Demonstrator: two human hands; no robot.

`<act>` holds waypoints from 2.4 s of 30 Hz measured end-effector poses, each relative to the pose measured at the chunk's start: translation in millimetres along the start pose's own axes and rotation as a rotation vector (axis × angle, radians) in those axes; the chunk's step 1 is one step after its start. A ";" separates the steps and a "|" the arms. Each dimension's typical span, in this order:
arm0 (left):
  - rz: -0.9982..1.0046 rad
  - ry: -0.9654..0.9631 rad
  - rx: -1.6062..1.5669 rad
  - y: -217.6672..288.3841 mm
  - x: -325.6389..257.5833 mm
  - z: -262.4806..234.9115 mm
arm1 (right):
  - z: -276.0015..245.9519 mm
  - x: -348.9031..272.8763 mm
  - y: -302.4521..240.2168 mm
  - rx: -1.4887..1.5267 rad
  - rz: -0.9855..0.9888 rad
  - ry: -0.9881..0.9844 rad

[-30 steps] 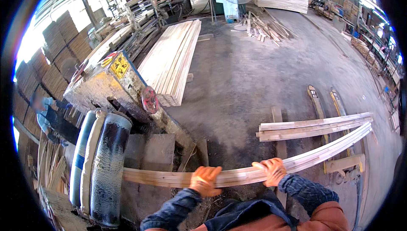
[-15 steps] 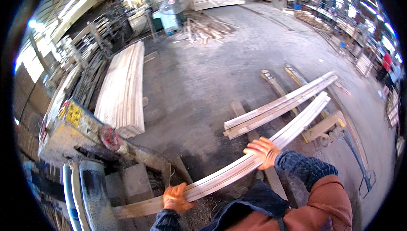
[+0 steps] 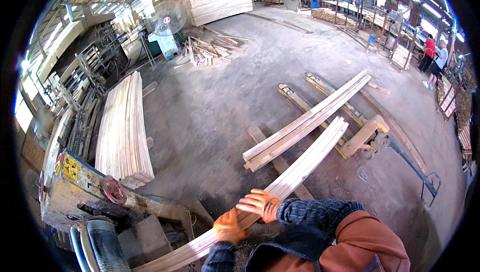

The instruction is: The person picks up wooden planks from a stack by hand and feeds them through a roller glue spreader. They then stack the glue-coated planks one at a time onto a pallet jack.

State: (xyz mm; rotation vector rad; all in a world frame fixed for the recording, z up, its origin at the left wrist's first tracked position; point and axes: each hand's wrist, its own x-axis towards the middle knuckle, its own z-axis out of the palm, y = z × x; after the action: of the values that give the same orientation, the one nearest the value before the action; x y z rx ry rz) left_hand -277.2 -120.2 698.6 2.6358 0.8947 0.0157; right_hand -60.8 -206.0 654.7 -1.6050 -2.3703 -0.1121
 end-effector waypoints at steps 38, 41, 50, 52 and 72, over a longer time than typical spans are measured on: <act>-0.215 -0.220 0.006 -34.1 -47.5 -48.5 | -53.6 -119.1 115.5 0.506 0.689 0.183; -0.276 -0.334 -0.232 -14.2 -26.8 -51.5 | -39.1 -167.6 139.5 0.590 1.072 0.116; -0.497 -0.124 -0.637 26.0 84.9 45.6 | -17.7 -238.5 201.6 0.834 1.440 0.009; -0.483 -0.190 -0.600 23.2 109.3 58.8 | -21.2 -241.9 216.8 0.861 1.528 -0.010; -0.400 -0.756 -0.595 -241.3 546.7 334.0 | 334.8 -7.4 454.1 1.346 1.917 0.110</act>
State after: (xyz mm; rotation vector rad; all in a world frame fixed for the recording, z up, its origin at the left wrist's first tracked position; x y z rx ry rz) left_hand 59.4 271.2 249.0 1.6660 0.9205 -0.6567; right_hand 298.3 33.0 291.0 -1.9075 0.2151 1.2543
